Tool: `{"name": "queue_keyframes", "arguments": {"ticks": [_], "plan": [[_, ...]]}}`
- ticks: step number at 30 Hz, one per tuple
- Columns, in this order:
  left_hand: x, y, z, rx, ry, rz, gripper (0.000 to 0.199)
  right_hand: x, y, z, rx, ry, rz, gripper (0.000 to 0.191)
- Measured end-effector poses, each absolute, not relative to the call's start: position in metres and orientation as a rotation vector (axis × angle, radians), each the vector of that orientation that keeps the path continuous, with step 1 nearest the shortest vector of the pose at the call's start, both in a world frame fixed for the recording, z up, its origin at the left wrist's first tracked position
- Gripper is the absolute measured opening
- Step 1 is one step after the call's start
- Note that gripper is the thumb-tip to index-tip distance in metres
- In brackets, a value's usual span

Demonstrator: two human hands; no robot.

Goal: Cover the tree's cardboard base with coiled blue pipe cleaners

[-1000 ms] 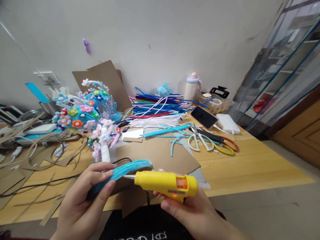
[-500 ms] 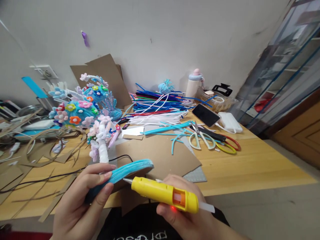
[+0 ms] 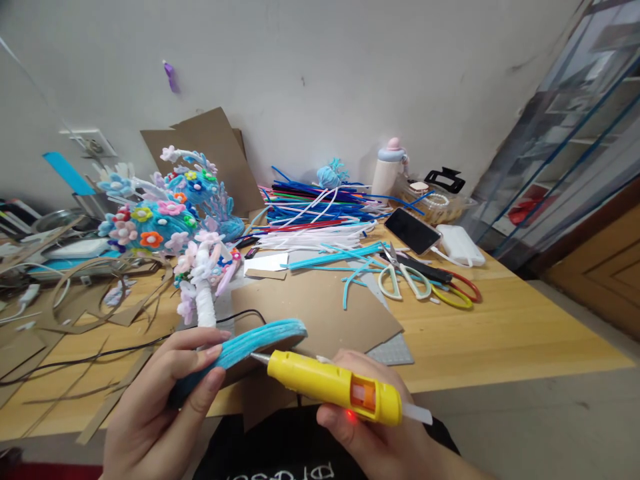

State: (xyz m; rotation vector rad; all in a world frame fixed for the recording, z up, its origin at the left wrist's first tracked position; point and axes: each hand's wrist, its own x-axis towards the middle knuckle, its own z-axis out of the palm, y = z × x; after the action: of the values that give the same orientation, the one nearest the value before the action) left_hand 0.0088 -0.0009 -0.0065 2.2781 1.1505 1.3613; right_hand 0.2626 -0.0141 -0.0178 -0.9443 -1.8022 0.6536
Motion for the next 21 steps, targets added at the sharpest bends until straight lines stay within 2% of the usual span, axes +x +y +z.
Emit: {"name": "queue_keyframes", "arguments": {"ticks": [10,16,21], "plan": [[0.008,-0.001,-0.005,2.289,1.176,1.383,0.023,0.266,-0.017,-0.03,-1.018,-1.76,0.653,0.012],[0.006,-0.002,-0.006,2.279,1.185,1.389,0.021,0.265,-0.018,-0.03,-1.019,-1.732,0.673,0.016],[0.006,0.0,-0.006,2.239,1.205,1.408,0.019,0.268,-0.017,-0.034,-1.034,-1.72,0.65,0.009]]}}
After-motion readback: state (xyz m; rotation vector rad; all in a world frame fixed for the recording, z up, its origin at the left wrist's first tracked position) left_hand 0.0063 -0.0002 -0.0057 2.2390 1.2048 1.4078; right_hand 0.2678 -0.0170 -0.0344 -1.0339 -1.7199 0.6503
